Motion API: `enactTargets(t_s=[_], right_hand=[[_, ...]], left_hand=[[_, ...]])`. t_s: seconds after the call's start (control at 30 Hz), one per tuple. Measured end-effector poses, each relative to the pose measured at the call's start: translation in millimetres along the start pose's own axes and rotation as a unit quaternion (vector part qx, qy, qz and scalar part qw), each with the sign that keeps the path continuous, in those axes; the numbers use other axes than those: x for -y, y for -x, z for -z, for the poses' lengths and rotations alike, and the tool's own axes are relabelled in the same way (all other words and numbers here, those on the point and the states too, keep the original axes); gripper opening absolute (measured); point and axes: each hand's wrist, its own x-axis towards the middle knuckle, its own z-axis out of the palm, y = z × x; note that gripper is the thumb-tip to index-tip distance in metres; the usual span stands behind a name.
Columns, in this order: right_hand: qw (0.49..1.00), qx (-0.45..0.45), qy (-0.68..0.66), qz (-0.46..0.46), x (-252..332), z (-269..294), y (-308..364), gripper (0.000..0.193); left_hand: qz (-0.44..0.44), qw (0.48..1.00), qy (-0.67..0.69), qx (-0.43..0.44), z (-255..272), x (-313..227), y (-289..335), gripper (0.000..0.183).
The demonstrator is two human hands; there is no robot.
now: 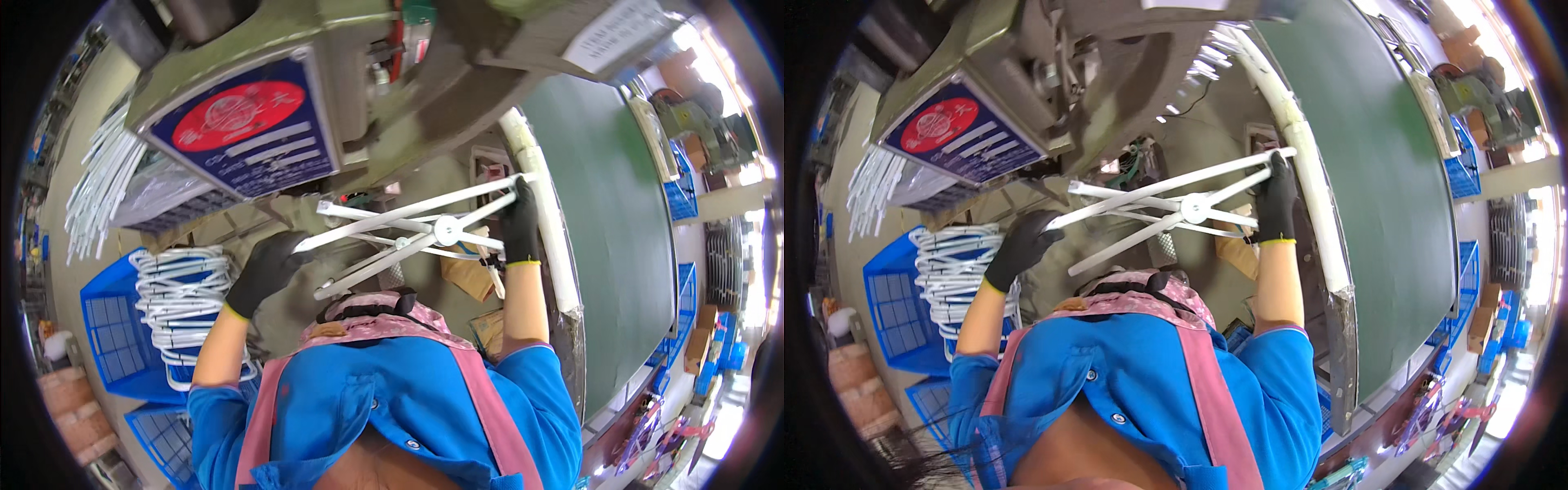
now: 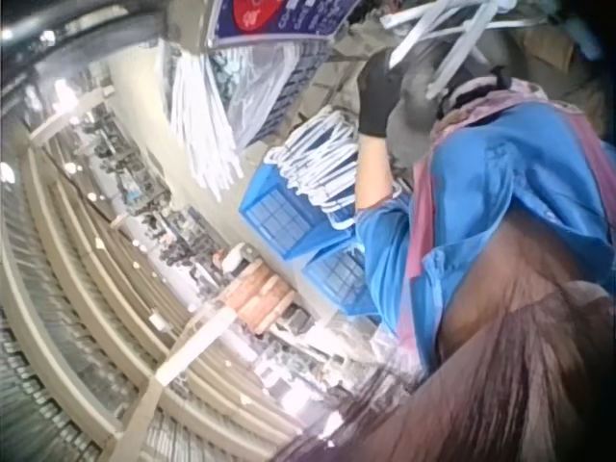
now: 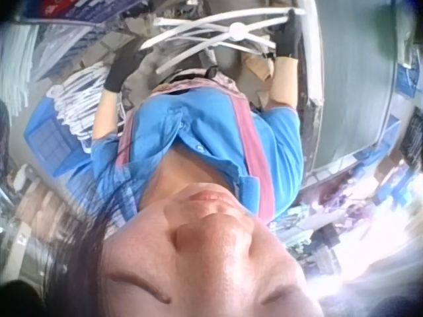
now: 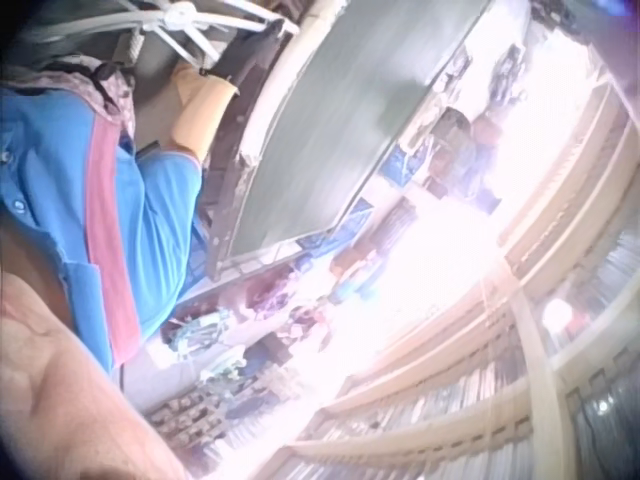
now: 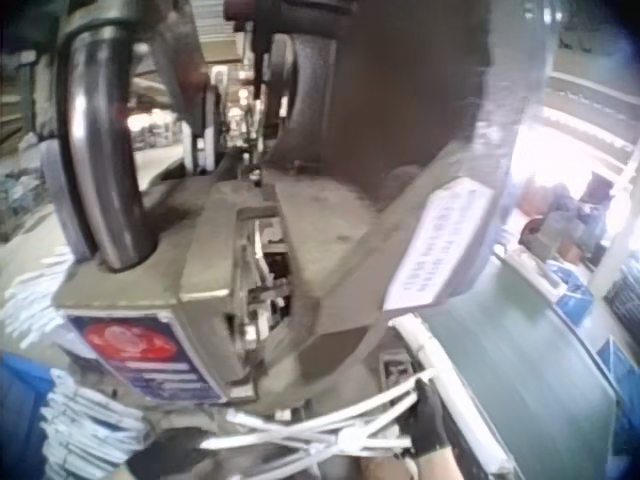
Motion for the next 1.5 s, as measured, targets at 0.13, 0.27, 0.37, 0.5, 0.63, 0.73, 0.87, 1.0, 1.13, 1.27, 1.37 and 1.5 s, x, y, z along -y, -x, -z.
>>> enactTargets(t_s=[0.13,0.27,0.37,0.5,0.63,0.73,0.87,1.0,1.13,1.27,1.37,1.5], right_hand=[[0.988,0.001,0.081,-0.129,38,20,29,0.023],[0.637,-0.090,0.714,0.275,69,-1,45,0.043],[0.721,0.186,0.574,0.341,24,-66,58,0.043],[0.544,0.475,0.594,0.355,-39,-144,103,0.042],[0.531,0.438,0.618,0.380,-42,-174,107,0.040],[0.541,0.436,0.607,0.385,-38,-175,102,0.040],[0.552,0.430,0.614,0.365,-42,-175,97,0.034],[0.619,0.461,0.544,0.329,-44,-178,95,0.028],[0.622,0.473,0.541,0.310,-46,-180,93,0.026],[0.603,0.454,0.575,0.317,-52,-177,94,0.026],[0.618,0.449,0.579,0.286,-54,-171,95,0.026],[0.626,0.466,0.565,0.268,-61,-171,94,0.027]], left_hand=[[-0.011,0.996,-0.084,-0.031,-25,-7,-13,0.039],[-0.027,0.982,-0.118,-0.144,-27,-5,-15,0.041],[-0.047,0.977,-0.136,-0.159,-26,-3,-19,0.049],[-0.033,0.980,-0.112,-0.161,-24,-3,-28,0.049],[-0.065,0.976,-0.130,-0.160,-13,-4,-40,0.048],[-0.097,0.974,-0.142,-0.146,-7,-4,-53,0.042],[-0.001,0.967,0.227,-0.116,-2,-6,-63,0.035],[0.089,0.933,0.348,-0.012,8,-2,-65,0.030],[0.083,0.988,0.099,0.086,15,10,-70,0.035],[0.000,0.999,0.045,-0.008,2,16,-66,0.035],[-0.003,0.996,0.088,0.003,-4,26,-67,0.034],[-0.082,0.991,0.104,-0.034,-15,36,-70,0.033]])
